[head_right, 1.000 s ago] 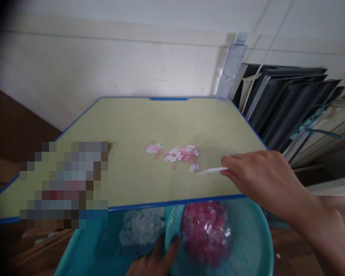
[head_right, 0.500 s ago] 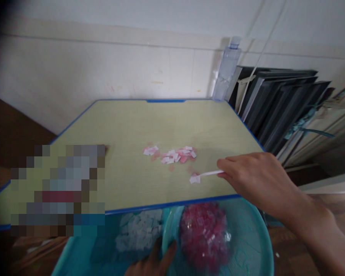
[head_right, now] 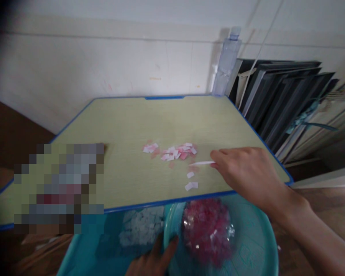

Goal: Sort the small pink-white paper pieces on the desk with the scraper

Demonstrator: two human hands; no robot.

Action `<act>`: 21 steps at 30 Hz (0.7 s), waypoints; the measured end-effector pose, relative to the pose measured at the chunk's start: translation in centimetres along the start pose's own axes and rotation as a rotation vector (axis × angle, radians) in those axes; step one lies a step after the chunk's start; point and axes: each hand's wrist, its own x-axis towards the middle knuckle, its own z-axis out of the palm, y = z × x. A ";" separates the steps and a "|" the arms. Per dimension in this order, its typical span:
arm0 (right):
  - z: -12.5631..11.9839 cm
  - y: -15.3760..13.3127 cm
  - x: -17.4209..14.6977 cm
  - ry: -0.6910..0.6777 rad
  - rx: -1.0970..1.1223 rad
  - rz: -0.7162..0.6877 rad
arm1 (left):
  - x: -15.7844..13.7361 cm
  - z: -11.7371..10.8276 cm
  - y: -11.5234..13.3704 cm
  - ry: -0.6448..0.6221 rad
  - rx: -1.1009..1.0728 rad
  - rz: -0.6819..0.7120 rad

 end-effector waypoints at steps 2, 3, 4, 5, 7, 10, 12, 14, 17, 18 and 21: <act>0.1 0.0 -0.2 0.033 0.010 0.013 | 0.0 0.2 -0.2 -0.008 -0.016 -0.006; 0.1 -0.1 -0.4 0.035 0.039 0.000 | 0.0 0.2 -0.3 -0.018 -0.026 -0.002; 0.0 -0.1 -0.5 0.018 0.065 -0.009 | 0.0 0.2 -0.4 -0.030 -0.036 0.005; -0.1 -0.1 -0.7 -0.004 0.077 -0.006 | 0.0 0.2 -0.4 -0.040 -0.044 0.011; -0.2 -0.1 -0.8 -0.065 0.044 0.042 | 0.0 0.0 -0.5 -0.053 -0.057 0.019; -0.3 0.0 -0.8 -0.087 -0.043 0.157 | 0.0 -0.3 -0.4 -0.054 -0.066 0.015; -0.4 0.0 -0.8 -0.080 -0.041 0.193 | 0.0 -0.4 -0.3 -0.057 -0.060 0.008; -0.5 -0.2 -0.8 -0.085 -0.025 0.187 | 0.0 -0.5 -0.2 -0.058 -0.052 0.002; -0.9 -1.1 -0.8 -0.105 0.015 0.120 | -0.1 -0.5 -0.2 -0.057 -0.067 0.011; -1.1 -1.4 -0.7 -0.105 0.061 0.074 | -0.1 -0.4 -0.3 -0.057 -0.071 0.015; -1.5 -1.6 -0.6 -0.072 0.193 -0.048 | -0.1 -0.3 -0.3 -0.067 -0.058 0.016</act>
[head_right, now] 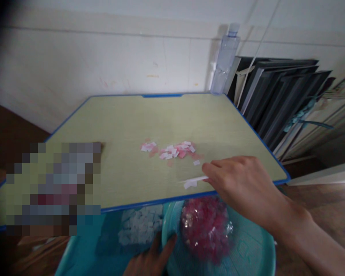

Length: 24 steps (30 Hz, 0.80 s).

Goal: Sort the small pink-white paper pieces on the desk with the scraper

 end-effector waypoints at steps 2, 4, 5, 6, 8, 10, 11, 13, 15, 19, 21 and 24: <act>0.0 0.5 -0.1 0.071 -0.041 0.013 | 0.0 0.1 0.0 -0.010 -0.004 -0.006; 0.3 1.3 -0.2 0.107 -0.155 0.116 | 0.1 0.1 0.0 -0.021 -0.025 -0.004; 0.5 1.7 -0.4 0.105 -0.204 0.157 | 0.1 0.1 0.0 -0.027 -0.037 -0.002; 0.6 2.0 -0.5 0.082 -0.236 0.188 | 0.2 0.1 -0.1 -0.034 -0.049 0.000; 0.9 2.4 -0.7 0.043 -0.248 0.188 | 0.3 0.2 -0.1 -0.041 -0.067 0.003; 1.0 2.4 -1.0 0.033 -0.205 0.144 | 0.3 0.3 -0.2 -0.041 -0.083 0.002; 0.9 2.2 -1.0 0.033 -0.166 0.113 | 0.2 0.3 -0.2 -0.037 -0.089 0.003; 0.6 1.7 -0.8 0.041 -0.096 0.047 | 0.2 0.4 -0.1 -0.033 -0.099 0.007; 0.4 1.0 -0.2 0.054 -0.062 -0.009 | 0.1 0.4 -0.1 -0.033 -0.104 0.005; 0.3 -0.7 2.3 0.088 -0.052 -0.083 | 0.1 0.3 -0.1 -0.050 -0.098 -0.011; 0.3 -1.5 3.4 0.102 -0.015 -0.139 | 0.1 0.2 -0.1 -0.065 -0.096 -0.015; 0.0 -1.6 4.0 0.145 0.037 -0.215 | 0.3 -0.1 -0.1 -0.070 -0.081 -0.023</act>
